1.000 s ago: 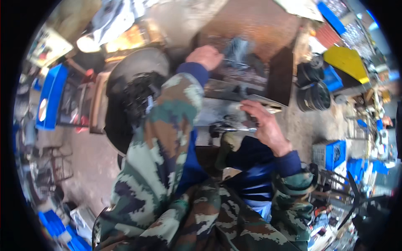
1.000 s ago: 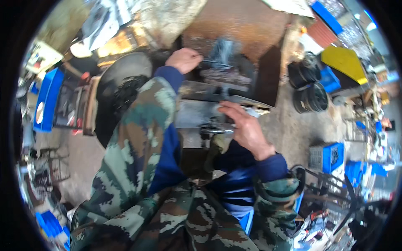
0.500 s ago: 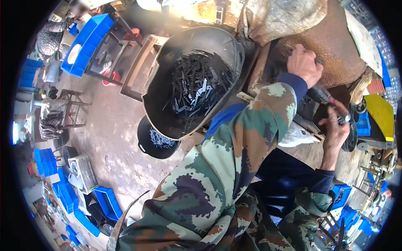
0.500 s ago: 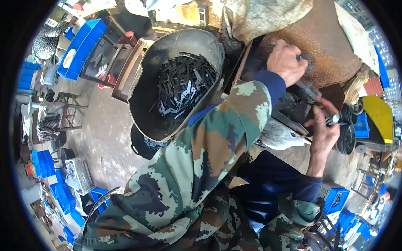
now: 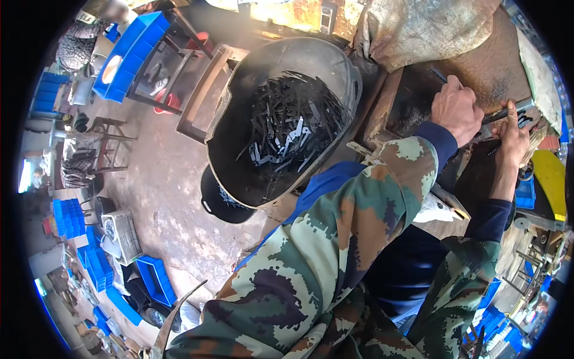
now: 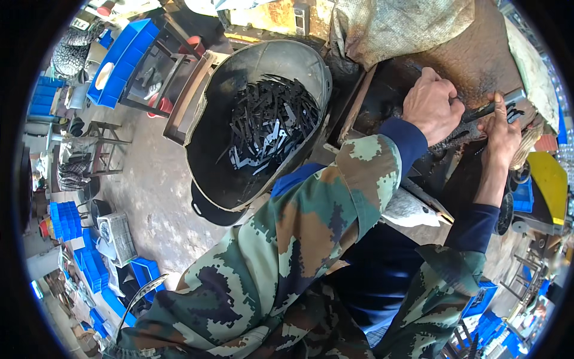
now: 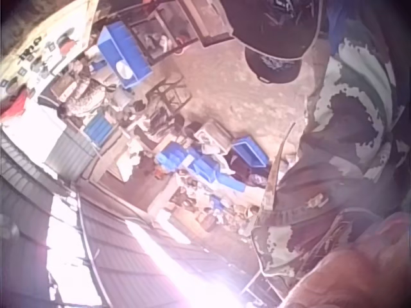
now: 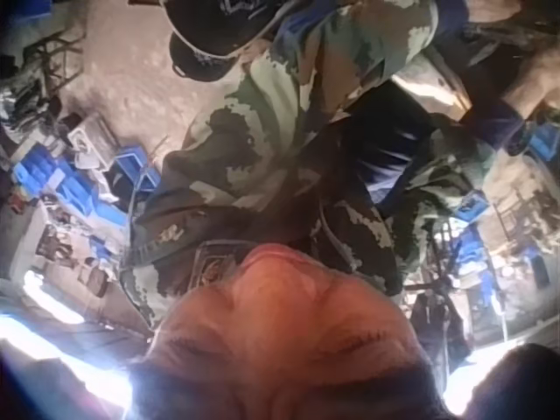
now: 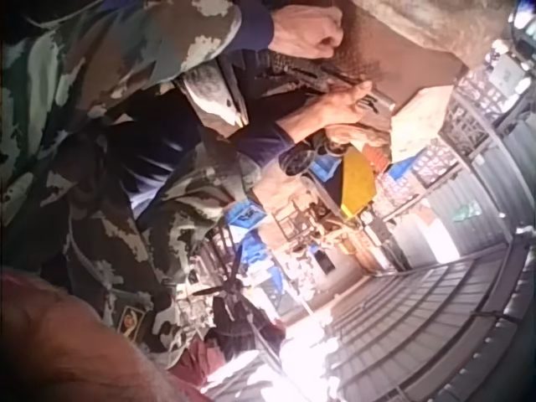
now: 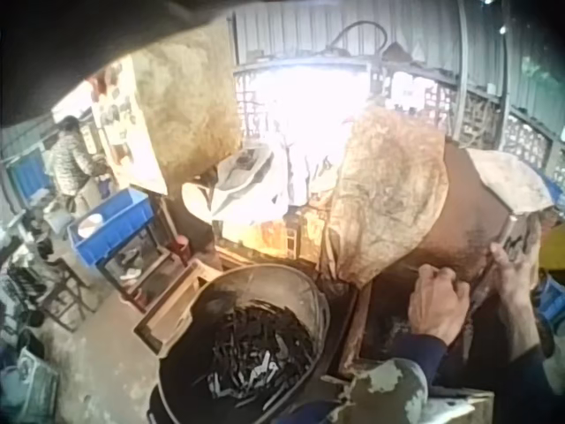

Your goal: Assembling small black metal components by hand at a fabrication workbench.

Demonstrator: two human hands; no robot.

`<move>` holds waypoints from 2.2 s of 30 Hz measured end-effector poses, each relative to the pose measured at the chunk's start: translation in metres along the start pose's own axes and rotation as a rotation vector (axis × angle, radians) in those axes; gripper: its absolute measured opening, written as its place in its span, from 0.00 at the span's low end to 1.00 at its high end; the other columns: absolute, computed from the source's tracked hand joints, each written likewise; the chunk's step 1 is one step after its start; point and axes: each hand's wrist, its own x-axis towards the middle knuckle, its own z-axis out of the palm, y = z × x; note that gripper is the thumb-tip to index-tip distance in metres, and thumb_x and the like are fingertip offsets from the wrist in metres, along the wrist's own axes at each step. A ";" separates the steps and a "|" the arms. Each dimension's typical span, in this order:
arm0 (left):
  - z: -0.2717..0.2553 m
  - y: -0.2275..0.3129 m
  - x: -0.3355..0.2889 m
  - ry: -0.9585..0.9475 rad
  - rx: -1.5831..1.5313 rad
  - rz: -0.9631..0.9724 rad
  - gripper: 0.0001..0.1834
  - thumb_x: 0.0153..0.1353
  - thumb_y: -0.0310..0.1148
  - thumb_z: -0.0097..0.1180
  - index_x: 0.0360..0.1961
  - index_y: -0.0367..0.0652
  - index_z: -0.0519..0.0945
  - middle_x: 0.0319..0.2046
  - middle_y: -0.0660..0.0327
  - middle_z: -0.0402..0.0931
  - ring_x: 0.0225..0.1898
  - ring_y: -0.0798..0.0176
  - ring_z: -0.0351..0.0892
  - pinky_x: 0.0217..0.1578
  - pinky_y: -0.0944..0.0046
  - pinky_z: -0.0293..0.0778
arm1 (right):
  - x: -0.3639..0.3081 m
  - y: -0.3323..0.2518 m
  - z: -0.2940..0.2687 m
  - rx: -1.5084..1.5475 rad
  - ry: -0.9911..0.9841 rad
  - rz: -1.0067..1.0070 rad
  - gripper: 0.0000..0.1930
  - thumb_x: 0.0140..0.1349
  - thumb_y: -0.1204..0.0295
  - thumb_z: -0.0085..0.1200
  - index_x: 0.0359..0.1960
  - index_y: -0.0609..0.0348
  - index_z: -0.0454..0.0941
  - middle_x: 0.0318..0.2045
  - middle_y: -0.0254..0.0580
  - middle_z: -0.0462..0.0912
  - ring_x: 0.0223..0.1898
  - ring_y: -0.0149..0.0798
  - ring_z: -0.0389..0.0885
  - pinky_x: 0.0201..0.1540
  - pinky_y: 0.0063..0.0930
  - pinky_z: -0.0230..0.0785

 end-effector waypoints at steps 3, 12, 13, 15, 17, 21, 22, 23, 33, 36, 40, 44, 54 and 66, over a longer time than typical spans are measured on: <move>0.005 0.002 0.001 -0.047 0.001 0.005 0.11 0.50 0.34 0.61 0.31 0.37 0.82 0.42 0.49 0.70 0.45 0.47 0.74 0.47 0.52 0.72 | 0.012 0.004 0.000 0.040 0.000 0.016 0.15 0.63 0.60 0.60 0.34 0.62 0.82 0.10 0.22 0.59 0.13 0.21 0.55 0.19 0.21 0.63; 0.008 -0.003 0.003 -0.099 -0.004 -0.005 0.11 0.50 0.34 0.60 0.32 0.38 0.82 0.43 0.50 0.71 0.45 0.47 0.75 0.47 0.52 0.72 | 0.014 0.000 0.002 -0.006 -0.007 0.021 0.16 0.63 0.59 0.60 0.37 0.62 0.84 0.11 0.23 0.59 0.13 0.22 0.57 0.21 0.21 0.63; 0.006 -0.003 0.004 -0.080 -0.018 0.010 0.10 0.50 0.34 0.61 0.31 0.39 0.82 0.42 0.50 0.71 0.44 0.47 0.75 0.47 0.52 0.72 | 0.013 0.000 0.003 -0.003 -0.007 0.026 0.16 0.63 0.59 0.60 0.37 0.62 0.84 0.11 0.23 0.59 0.13 0.22 0.57 0.21 0.21 0.63; 0.002 0.002 0.005 -0.069 -0.038 0.031 0.09 0.50 0.34 0.61 0.31 0.40 0.82 0.42 0.50 0.72 0.44 0.47 0.76 0.47 0.53 0.72 | 0.013 -0.004 0.001 -0.021 0.016 0.022 0.17 0.62 0.59 0.60 0.37 0.63 0.84 0.11 0.23 0.60 0.14 0.23 0.60 0.21 0.20 0.62; -0.008 0.003 0.007 -0.016 -0.083 0.060 0.08 0.49 0.34 0.61 0.28 0.41 0.83 0.41 0.49 0.73 0.42 0.47 0.76 0.46 0.54 0.73 | 0.014 0.001 0.003 -0.017 0.019 0.027 0.17 0.62 0.59 0.60 0.37 0.63 0.84 0.11 0.24 0.60 0.14 0.23 0.61 0.21 0.21 0.62; -0.055 -0.005 0.016 0.010 0.068 0.259 0.07 0.50 0.32 0.62 0.30 0.43 0.84 0.32 0.49 0.78 0.35 0.51 0.78 0.40 0.58 0.75 | 0.025 0.019 -0.003 0.033 -0.018 0.052 0.18 0.63 0.58 0.59 0.39 0.64 0.83 0.11 0.27 0.62 0.15 0.25 0.65 0.22 0.22 0.62; -0.071 -0.009 0.022 -0.028 0.038 0.345 0.06 0.53 0.32 0.62 0.32 0.43 0.84 0.30 0.52 0.79 0.33 0.56 0.78 0.37 0.61 0.75 | 0.034 0.021 -0.020 -0.015 -0.008 0.037 0.19 0.62 0.56 0.58 0.40 0.61 0.85 0.11 0.28 0.65 0.16 0.25 0.67 0.23 0.22 0.61; -0.099 -0.022 0.028 -0.053 0.051 0.419 0.06 0.56 0.32 0.61 0.33 0.43 0.84 0.29 0.55 0.80 0.31 0.61 0.79 0.34 0.65 0.75 | 0.033 0.021 -0.014 0.000 -0.003 0.059 0.19 0.62 0.56 0.58 0.40 0.61 0.85 0.11 0.28 0.65 0.16 0.25 0.67 0.23 0.22 0.61; -0.316 -0.225 -0.022 -0.076 0.850 -0.269 0.22 0.53 0.44 0.61 0.45 0.41 0.81 0.43 0.46 0.80 0.46 0.46 0.79 0.50 0.54 0.73 | 0.013 0.002 0.009 0.106 0.032 0.049 0.18 0.66 0.59 0.55 0.47 0.60 0.83 0.15 0.22 0.61 0.19 0.22 0.61 0.27 0.18 0.60; -0.325 -0.265 -0.050 -0.103 1.056 -0.271 0.26 0.52 0.43 0.62 0.51 0.43 0.78 0.47 0.47 0.77 0.51 0.44 0.76 0.53 0.52 0.71 | 0.011 0.004 0.010 0.098 0.007 0.040 0.16 0.66 0.60 0.55 0.47 0.60 0.83 0.15 0.22 0.60 0.19 0.21 0.59 0.26 0.18 0.60; -0.308 -0.265 -0.061 -0.099 1.188 -0.250 0.27 0.51 0.42 0.63 0.50 0.40 0.76 0.45 0.47 0.78 0.49 0.46 0.77 0.52 0.53 0.71 | 0.013 0.005 0.005 0.060 0.004 0.049 0.16 0.66 0.60 0.56 0.45 0.60 0.84 0.14 0.22 0.58 0.18 0.21 0.58 0.25 0.19 0.59; -0.299 -0.260 -0.051 -0.161 1.116 -0.358 0.27 0.49 0.41 0.64 0.49 0.38 0.78 0.43 0.46 0.79 0.48 0.46 0.78 0.51 0.52 0.72 | 0.020 0.012 0.000 0.024 0.006 0.059 0.17 0.65 0.58 0.57 0.43 0.60 0.84 0.13 0.21 0.56 0.17 0.21 0.57 0.24 0.19 0.57; -0.295 -0.265 -0.055 -0.141 1.034 -0.429 0.28 0.48 0.43 0.65 0.48 0.36 0.78 0.44 0.44 0.80 0.50 0.45 0.78 0.50 0.54 0.73 | 0.011 -0.001 0.007 0.070 0.000 0.049 0.18 0.64 0.57 0.57 0.43 0.60 0.84 0.14 0.22 0.56 0.17 0.22 0.59 0.25 0.19 0.58; -0.281 -0.254 -0.051 -0.197 1.032 -0.550 0.28 0.57 0.49 0.57 0.47 0.34 0.76 0.47 0.41 0.78 0.52 0.40 0.76 0.52 0.49 0.71 | 0.009 -0.002 0.005 0.025 0.009 0.072 0.18 0.65 0.55 0.56 0.44 0.56 0.85 0.14 0.23 0.57 0.18 0.23 0.61 0.25 0.19 0.58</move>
